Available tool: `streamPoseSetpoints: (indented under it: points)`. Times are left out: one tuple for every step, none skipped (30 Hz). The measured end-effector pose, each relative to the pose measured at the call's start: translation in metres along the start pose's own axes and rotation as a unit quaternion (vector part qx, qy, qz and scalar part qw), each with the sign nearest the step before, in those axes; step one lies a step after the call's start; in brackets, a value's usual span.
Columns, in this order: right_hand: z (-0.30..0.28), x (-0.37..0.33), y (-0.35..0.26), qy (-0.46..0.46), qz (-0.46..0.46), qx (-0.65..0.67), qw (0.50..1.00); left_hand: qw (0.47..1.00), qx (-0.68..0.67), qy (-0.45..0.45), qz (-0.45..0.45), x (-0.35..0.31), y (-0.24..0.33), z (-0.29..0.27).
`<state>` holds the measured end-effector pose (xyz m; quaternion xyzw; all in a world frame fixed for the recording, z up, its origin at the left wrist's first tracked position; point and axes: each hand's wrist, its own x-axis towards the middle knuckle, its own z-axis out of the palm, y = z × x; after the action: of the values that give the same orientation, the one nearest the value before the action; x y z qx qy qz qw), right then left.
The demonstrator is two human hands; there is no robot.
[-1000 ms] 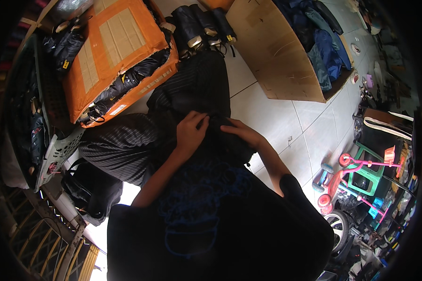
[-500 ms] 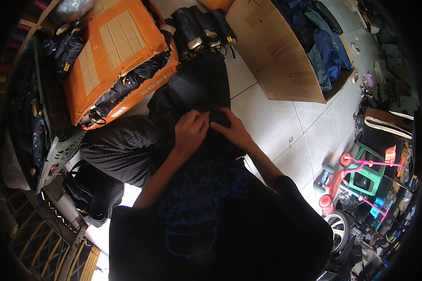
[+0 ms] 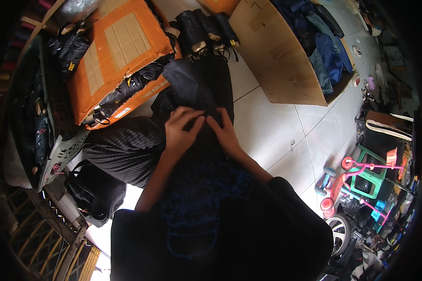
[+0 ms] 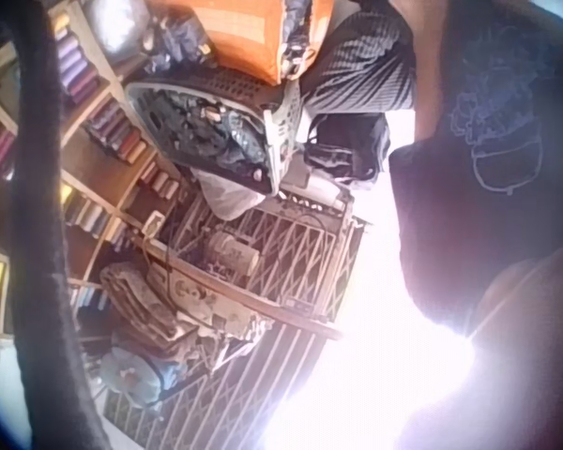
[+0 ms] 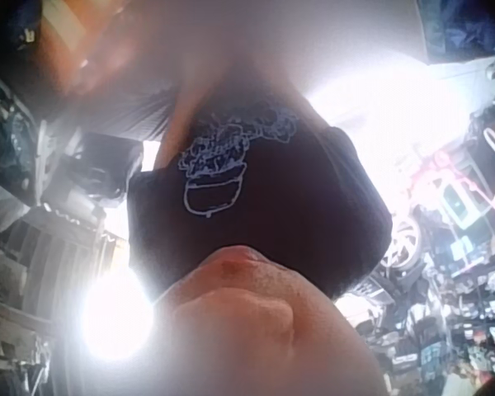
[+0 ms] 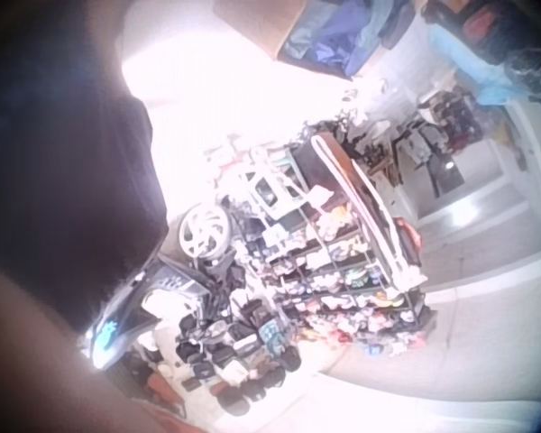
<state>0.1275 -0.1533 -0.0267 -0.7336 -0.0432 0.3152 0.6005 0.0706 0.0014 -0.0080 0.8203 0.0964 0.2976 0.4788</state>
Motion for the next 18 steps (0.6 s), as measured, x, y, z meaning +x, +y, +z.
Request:
streamPoseSetpoints:
  points:
    - [0.003, -0.005, -0.010, -0.018, 0.007, 0.023, 1.000, 0.995, -0.063, 0.020, -0.069, -0.003, -0.006, -0.002]
    - [0.005, -0.007, -0.016, -0.036, 0.014, 0.047, 0.998, 0.982, -0.125, 0.041, -0.137, -0.007, -0.013, -0.002]
    - [0.008, -0.007, -0.012, -0.039, 0.009, 0.050, 0.998, 0.956, -0.173, 0.083, -0.220, -0.004, -0.012, -0.001]
    - [0.011, -0.006, -0.007, -0.042, 0.003, 0.054, 0.998, 0.939, -0.208, 0.105, -0.251, -0.002, -0.009, 0.001]
    - [0.013, -0.005, -0.005, -0.044, -0.002, 0.055, 0.998, 0.920, -0.242, 0.126, -0.282, -0.001, -0.003, 0.004]
    - [0.016, -0.004, -0.006, -0.045, -0.006, 0.055, 0.997, 0.897, -0.277, 0.147, -0.311, 0.005, 0.004, 0.004]
    - [0.018, -0.004, -0.008, -0.044, -0.009, 0.053, 0.998, 0.901, -0.275, 0.097, -0.321, 0.003, -0.002, 0.005]
    - [0.019, -0.003, -0.012, -0.044, -0.013, 0.051, 0.998, 0.895, -0.286, 0.063, -0.335, 0.004, -0.006, 0.004]
    - [0.021, -0.004, -0.017, -0.050, -0.004, 0.052, 0.997, 0.889, -0.294, 0.032, -0.350, 0.005, -0.007, 0.002]
    - [0.023, -0.004, -0.021, -0.056, 0.004, 0.052, 0.997, 0.881, -0.302, -0.001, -0.365, 0.006, -0.008, 0.000]
    - [0.024, -0.003, -0.024, -0.061, 0.013, 0.053, 0.997, 0.890, -0.275, -0.014, -0.362, 0.004, -0.010, -0.002]
    - [0.024, -0.003, -0.022, -0.053, 0.003, 0.032, 0.998, 0.895, -0.270, 0.005, -0.355, 0.004, -0.009, -0.002]
    - [0.023, -0.002, -0.017, -0.045, -0.007, 0.011, 0.999, 0.899, -0.264, 0.025, -0.347, 0.004, -0.007, -0.001]
    - [0.022, 0.000, -0.012, -0.036, -0.016, -0.010, 0.999, 0.903, -0.259, 0.043, -0.340, 0.004, -0.006, -0.001]
    - [0.020, 0.002, -0.005, -0.052, 0.003, 0.043, 0.998, 0.898, -0.257, 0.033, -0.355, 0.003, -0.010, -0.001]
    - [0.015, 0.005, 0.000, -0.067, 0.023, 0.096, 0.993, 0.893, -0.256, 0.023, -0.370, 0.001, -0.020, -0.002]
    - [0.010, 0.006, 0.004, -0.081, 0.042, 0.149, 0.985, 0.887, -0.254, 0.012, -0.384, 0.000, -0.027, -0.003]
    - [0.007, 0.005, 0.001, -0.089, 0.073, 0.205, 0.972, 0.869, -0.261, -0.028, -0.420, 0.000, -0.030, -0.004]
